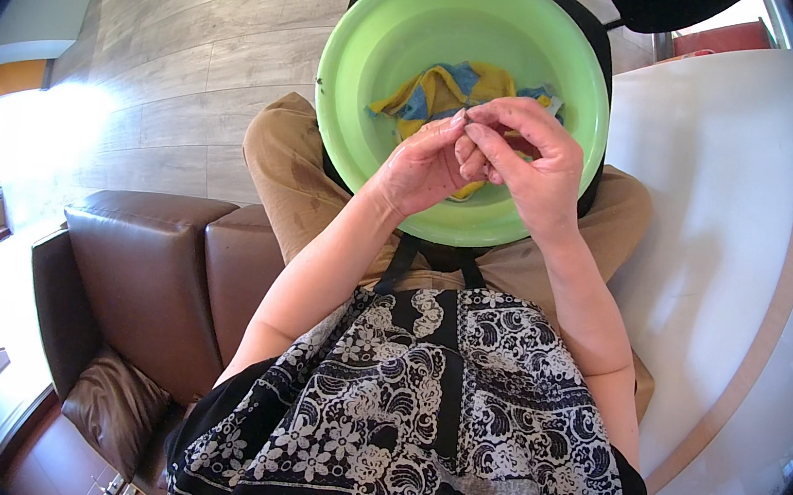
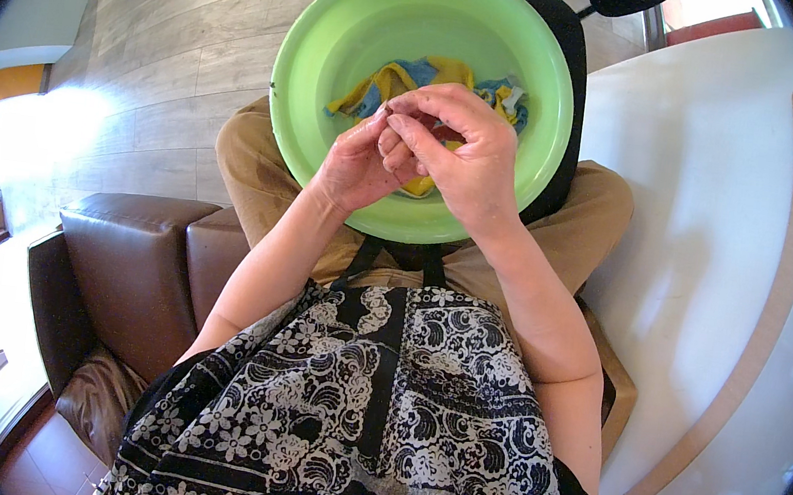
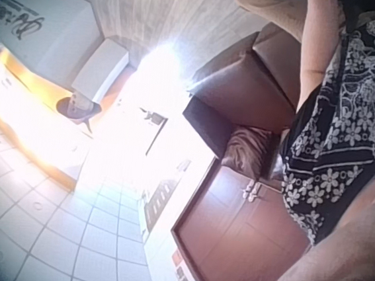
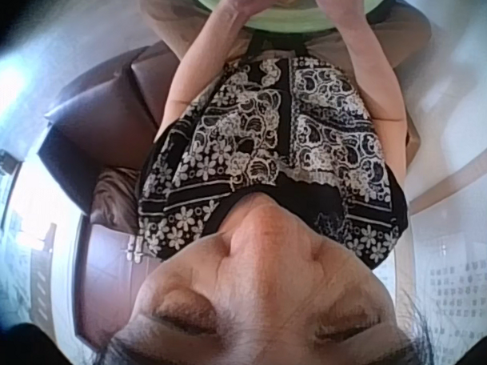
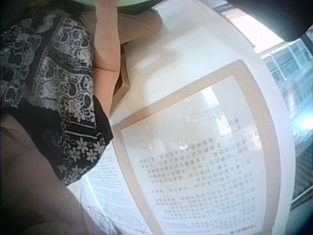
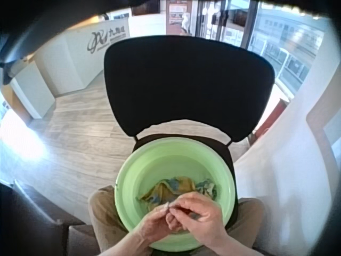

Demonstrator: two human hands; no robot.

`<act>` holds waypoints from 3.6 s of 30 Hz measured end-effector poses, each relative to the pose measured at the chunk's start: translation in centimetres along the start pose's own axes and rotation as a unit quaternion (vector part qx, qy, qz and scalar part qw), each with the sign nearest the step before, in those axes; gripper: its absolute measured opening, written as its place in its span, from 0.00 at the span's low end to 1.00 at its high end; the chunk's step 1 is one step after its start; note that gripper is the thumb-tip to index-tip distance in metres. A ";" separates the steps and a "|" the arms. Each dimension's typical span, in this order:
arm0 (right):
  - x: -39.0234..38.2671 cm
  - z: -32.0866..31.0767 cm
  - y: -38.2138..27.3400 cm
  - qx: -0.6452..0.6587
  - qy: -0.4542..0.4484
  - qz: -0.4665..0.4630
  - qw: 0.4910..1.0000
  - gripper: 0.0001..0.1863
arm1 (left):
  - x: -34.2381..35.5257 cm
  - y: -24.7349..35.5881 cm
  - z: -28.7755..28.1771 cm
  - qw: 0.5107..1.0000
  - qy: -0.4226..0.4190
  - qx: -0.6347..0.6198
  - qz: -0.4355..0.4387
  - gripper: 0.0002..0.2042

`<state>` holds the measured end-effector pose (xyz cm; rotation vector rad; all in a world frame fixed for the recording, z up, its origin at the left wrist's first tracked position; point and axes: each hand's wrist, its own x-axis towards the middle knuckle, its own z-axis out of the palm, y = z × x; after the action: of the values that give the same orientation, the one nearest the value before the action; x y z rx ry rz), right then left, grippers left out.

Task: The person wrings out a cloth by hand over a plastic basin.

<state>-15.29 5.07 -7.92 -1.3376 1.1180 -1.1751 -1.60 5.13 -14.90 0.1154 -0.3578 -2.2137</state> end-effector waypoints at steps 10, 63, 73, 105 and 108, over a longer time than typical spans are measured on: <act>0.0 -0.2 0.2 -0.037 -0.015 -0.041 0.998 0.05 | -0.2 0.0 1.0 0.997 0.059 0.047 -0.015 0.19; 1.0 -2.4 0.6 0.215 -0.039 0.203 0.954 0.12 | -0.7 1.3 1.5 0.979 0.120 0.153 0.066 0.21; 0.8 -2.9 1.0 0.227 -0.054 0.208 0.950 0.12 | -1.3 1.7 1.3 0.974 0.123 0.180 0.055 0.19; 1.7 3.6 2.7 0.188 -0.082 0.287 0.936 0.12 | -6.1 8.7 1.9 0.857 0.278 0.311 0.302 0.16; 2.2 4.6 3.1 0.176 -0.097 0.294 0.934 0.12 | -6.8 9.6 0.8 0.839 0.306 0.309 0.327 0.16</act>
<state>-10.56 3.12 -10.97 -0.7427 1.0062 -0.7336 9.70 4.98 -11.59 0.8910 -0.6231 -1.2229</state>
